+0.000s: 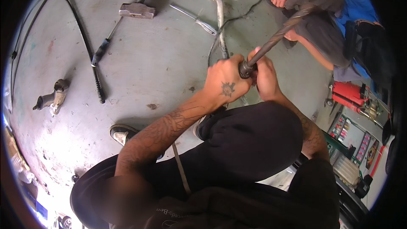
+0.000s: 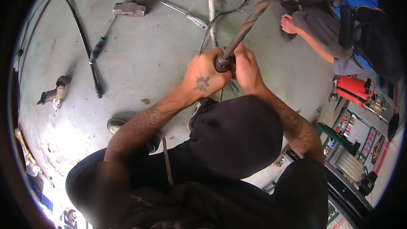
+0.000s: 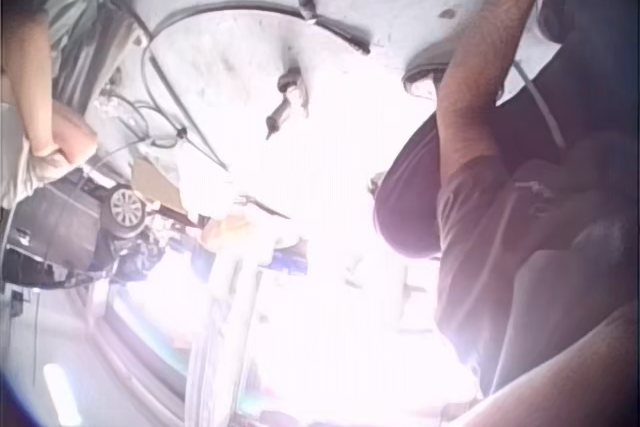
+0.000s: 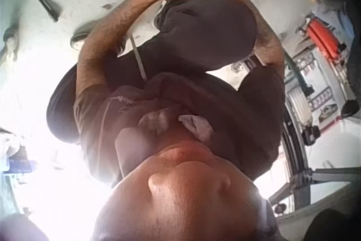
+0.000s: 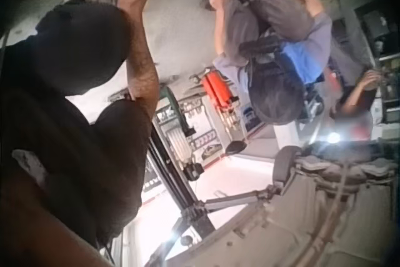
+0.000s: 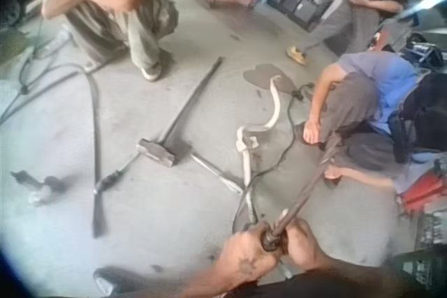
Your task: The person sits on the floor and uses a power drill to tighten a screw onto a metal rod with a gear attached. They repeatedly adjust the drill and the rod to secure the connection.
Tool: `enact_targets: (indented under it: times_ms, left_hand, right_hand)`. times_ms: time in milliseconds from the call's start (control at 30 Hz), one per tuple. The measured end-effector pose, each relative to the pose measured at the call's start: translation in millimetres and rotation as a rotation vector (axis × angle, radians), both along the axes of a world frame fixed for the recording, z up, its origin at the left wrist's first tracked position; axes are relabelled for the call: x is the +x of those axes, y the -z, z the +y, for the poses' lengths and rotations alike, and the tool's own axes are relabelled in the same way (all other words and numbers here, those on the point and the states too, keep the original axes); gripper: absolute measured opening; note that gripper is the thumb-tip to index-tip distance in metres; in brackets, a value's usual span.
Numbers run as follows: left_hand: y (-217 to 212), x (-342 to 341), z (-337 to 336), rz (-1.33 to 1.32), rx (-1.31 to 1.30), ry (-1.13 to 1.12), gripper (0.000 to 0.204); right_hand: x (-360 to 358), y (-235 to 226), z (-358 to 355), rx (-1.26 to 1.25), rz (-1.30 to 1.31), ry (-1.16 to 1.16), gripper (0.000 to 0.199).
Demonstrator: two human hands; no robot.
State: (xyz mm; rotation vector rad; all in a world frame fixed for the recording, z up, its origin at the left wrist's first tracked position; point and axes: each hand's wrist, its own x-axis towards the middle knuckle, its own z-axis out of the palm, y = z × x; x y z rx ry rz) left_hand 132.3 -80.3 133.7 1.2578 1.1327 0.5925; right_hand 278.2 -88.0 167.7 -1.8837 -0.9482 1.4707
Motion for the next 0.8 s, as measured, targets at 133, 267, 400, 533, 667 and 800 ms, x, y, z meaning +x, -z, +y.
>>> enact_targets:
  times_ms: [133, 267, 400, 533, 667, 800]
  left_hand:
    - [23, 34, -47, -0.097, 0.020, 0.003, 0.026]
    - [35, 51, -61, -0.132, 0.260, 0.076, 0.026]
    - [37, 61, -58, -0.117, 0.197, 0.156, 0.022]
    - [33, 66, -57, -0.121, 0.103, 0.322, 0.028]
    - [31, 72, -65, -0.070, 0.193, 0.424, 0.024]
    - [34, 86, -75, 0.032, 0.310, 0.508, 0.024]
  right_hand:
    - [32, 16, -41, -0.063, -0.265, -0.036, 0.043]
    - [57, 23, -62, -0.223, -0.024, 0.115, 0.039]
    - [67, 22, -58, -0.258, 0.127, 0.152, 0.037]
    - [71, 17, -62, -0.189, 0.094, 0.129, 0.038]
    - [87, 11, -70, -0.228, 0.006, 0.036, 0.040]
    - [106, 7, -83, -0.189, -0.224, -0.326, 0.043]
